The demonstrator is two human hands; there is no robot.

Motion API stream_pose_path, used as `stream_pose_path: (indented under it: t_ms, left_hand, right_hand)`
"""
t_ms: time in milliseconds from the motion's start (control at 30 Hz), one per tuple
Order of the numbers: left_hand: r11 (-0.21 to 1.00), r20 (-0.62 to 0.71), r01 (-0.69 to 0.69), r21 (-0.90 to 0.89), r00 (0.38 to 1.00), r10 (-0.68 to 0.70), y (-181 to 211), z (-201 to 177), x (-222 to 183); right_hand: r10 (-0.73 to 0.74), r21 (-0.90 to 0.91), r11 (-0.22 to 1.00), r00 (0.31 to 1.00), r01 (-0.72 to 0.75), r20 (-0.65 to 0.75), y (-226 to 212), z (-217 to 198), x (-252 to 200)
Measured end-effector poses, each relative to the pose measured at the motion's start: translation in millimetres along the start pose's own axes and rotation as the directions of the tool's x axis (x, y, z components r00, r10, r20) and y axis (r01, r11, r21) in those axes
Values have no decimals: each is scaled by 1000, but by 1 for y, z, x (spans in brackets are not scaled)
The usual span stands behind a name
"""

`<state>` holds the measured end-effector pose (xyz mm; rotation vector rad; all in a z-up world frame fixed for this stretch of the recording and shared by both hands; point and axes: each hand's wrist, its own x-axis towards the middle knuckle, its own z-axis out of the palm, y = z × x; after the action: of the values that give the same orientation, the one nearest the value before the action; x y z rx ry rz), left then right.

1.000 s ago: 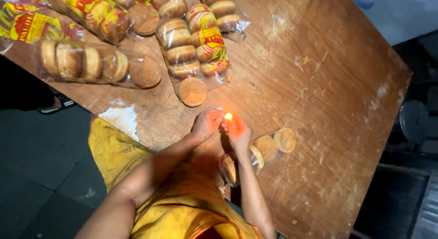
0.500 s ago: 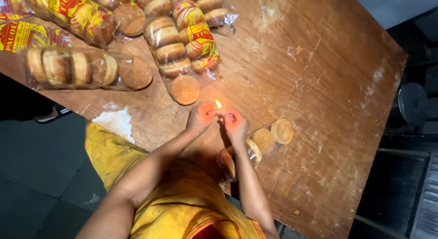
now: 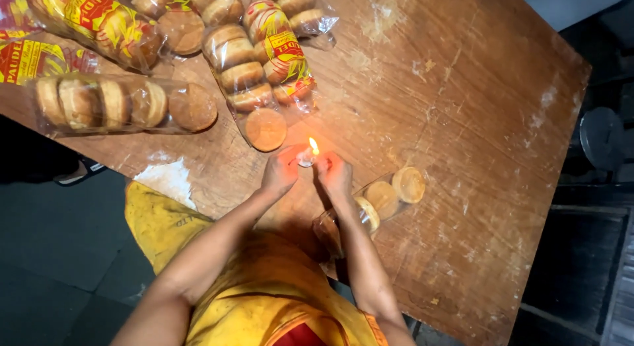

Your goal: The person packages burger buns into plastic bags and seals them using the heat from a candle flame.

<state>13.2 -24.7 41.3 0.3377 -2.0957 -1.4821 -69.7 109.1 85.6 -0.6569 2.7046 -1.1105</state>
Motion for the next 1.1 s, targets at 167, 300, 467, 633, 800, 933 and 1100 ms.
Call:
stream_pose_path:
  t_ms: [167,300,467,633,800,933,1100]
  left_hand:
    - [995,-5,76,57,997,-76,-6,-4,1]
    - [997,-61,-22,75,998,27,-25,1,-4]
    - [994,-8,64,90,998,-63,-40,10,3]
    - [963,44,-52,263,998,41,-8,-8,5]
    - [962,-2,-80,262,996,84,-2,-11,-2]
    - [880,-88,-137,455,976,198,35,-34,-19]
    - [924,298,379,50,877,-377,23,-10,-76]
  right_hand:
    - [-334,-13,943,939,334,-77,45,13,3]
    - [-23,-118,993,999,18,-46,3,-30,-23]
    - [-53,-75,997,924,26,-378,30,-96,-57]
    - [160,67,986,769,-152,-619,144,-148,-75]
    - [364,212,931,795,-297,-485,247,-153,-50]
    - [498,548,777,836,-311,-230,285,-145,-13]
    - [546,604,680,837,-416,-38,270,-133,-10]
